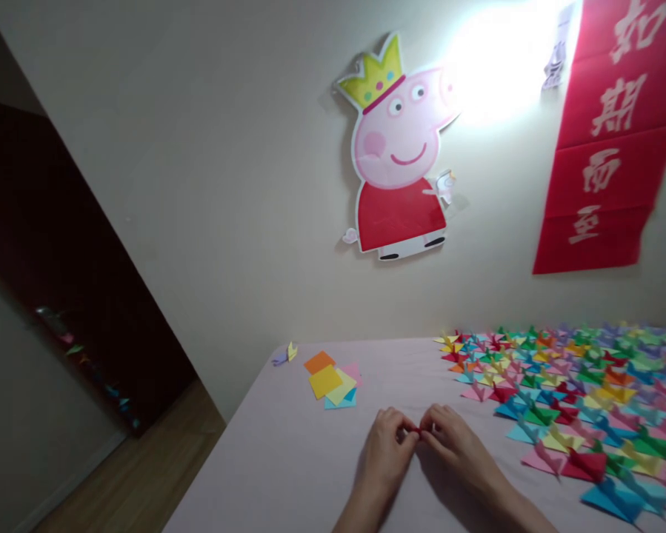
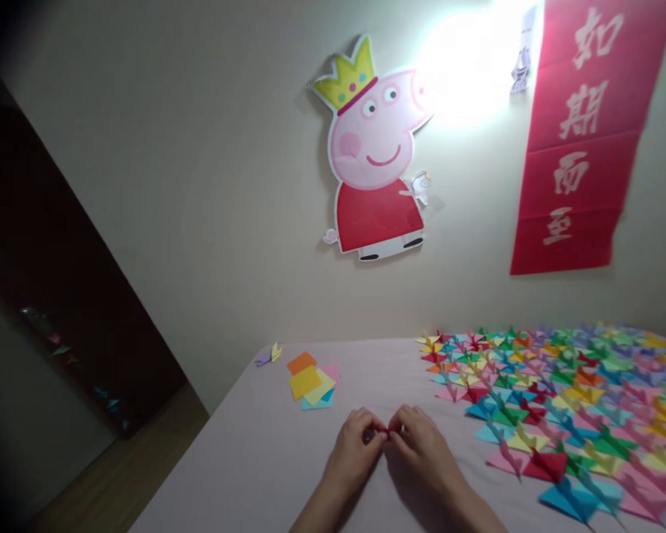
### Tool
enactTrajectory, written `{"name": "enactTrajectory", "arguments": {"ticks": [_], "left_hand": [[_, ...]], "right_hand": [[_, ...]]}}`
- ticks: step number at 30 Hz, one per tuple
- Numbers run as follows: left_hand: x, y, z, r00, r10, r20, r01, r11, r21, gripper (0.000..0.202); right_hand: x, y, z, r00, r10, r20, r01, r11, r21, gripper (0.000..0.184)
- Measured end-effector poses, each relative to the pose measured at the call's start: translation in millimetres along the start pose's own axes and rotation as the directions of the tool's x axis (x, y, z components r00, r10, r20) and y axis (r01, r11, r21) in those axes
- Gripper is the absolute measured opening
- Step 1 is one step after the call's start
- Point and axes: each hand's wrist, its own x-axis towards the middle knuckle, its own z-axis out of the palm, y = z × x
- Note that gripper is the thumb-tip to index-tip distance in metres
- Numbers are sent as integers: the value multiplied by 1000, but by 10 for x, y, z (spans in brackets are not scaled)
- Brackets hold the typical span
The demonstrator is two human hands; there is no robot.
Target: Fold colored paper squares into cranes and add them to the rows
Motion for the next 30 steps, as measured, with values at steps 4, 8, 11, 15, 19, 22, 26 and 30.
{"name": "enactTrajectory", "arguments": {"ticks": [4,8,11,15,19,22,26,30], "left_hand": [[126,15,17,998,-30,-46,26,996,-88,12],[196,-22,49,997,-40,-60,34,993,-109,11],[200,-54,77,997,-44,-64,37,993,-110,12],[189,-62,101,998,-31,-53,24,991,-133,12],[215,-119,118,996,-20,-90,0,977,-214,11],[248,-197,109,990,-57,-132,12,948,-318,6],[265,-246,76,989,-101,-110,57,935,-349,2],[260,-228,76,995,-61,-81,31,946,-323,4]], "right_hand": [[102,35,35,997,69,-44,-67,996,58,19],[172,100,86,995,83,-49,-77,990,114,22],[182,139,119,994,91,-66,-82,988,133,22],[177,169,134,991,86,-102,-70,986,153,21],[183,203,122,987,100,-127,-79,984,158,16],[179,231,115,984,106,-145,-79,980,183,14],[156,239,136,986,85,-143,-54,977,208,16],[138,198,161,992,44,-122,-25,988,154,21]]}}
